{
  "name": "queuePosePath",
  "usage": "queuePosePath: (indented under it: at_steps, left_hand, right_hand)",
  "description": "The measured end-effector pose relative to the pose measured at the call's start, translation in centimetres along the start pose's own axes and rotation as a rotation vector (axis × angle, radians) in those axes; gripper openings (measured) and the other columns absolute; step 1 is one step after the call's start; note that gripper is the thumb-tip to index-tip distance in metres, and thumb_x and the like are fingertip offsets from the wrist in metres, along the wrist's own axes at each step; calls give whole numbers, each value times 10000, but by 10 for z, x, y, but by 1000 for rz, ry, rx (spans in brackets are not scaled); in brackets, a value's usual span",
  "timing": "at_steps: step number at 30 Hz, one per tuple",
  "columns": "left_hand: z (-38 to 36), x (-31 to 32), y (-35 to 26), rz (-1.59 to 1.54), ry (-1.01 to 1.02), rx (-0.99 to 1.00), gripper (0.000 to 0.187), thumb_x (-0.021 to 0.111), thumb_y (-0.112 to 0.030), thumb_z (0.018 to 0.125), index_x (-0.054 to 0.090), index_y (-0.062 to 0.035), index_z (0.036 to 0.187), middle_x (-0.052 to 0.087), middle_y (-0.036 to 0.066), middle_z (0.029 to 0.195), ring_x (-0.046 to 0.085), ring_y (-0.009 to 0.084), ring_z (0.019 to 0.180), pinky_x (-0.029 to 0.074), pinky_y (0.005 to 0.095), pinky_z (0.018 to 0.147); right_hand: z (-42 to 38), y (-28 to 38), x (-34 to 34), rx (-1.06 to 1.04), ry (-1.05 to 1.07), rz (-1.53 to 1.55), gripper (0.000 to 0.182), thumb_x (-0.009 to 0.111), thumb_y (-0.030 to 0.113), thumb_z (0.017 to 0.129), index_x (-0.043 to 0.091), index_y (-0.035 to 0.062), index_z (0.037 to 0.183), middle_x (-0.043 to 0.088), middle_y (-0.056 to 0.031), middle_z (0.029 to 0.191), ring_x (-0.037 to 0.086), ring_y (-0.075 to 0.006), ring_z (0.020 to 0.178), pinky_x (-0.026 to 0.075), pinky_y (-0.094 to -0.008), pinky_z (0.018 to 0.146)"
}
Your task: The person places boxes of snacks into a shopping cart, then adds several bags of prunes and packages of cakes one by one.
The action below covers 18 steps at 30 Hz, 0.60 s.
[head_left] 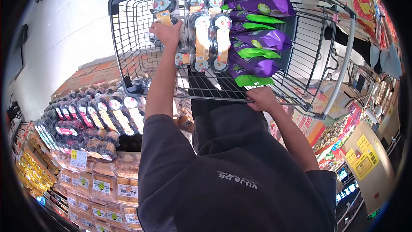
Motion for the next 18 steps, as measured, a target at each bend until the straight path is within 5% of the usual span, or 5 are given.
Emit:
queuePosePath:
  at_steps: [3,7,10,18]
  left_hand:
    - [0,7,5,-192,102,-25,937,859,-381,588,362,121,1203,448,280,1171,527,452,1019,458,442,920]
    - [-1,9,-2,0,40,95,974,844,-405,619,318,0,1332,488,300,1172,581,419,1003,497,457,866]
    - [7,23,2,52,163,-22,992,834,-393,638,278,-53,1386,466,319,1190,587,448,999,499,477,861]
    - [7,31,-3,123,230,-32,979,829,-371,665,250,-60,1390,444,306,1193,572,474,1017,508,489,845]
  right_hand:
    - [-1,0,-2,13,8,6,260,745,276,660,569,133,789,614,-17,753,639,-235,720,487,-388,616]
    - [0,1,-2,14,-10,18,263,749,270,652,563,136,781,605,-13,745,635,-234,716,486,-388,618]
    - [-2,-3,0,21,14,26,277,755,273,648,561,136,790,603,-11,748,636,-230,728,487,-390,622]
    - [-2,-2,1,25,44,31,294,762,279,647,557,139,806,593,-11,751,638,-226,738,489,-391,619]
Point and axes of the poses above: each hand's wrist, its own z-axis towards the middle knuckle, its own x-axis out of the palm, y = z × x, the point moved 7 cm from there along z, towards the middle knuckle
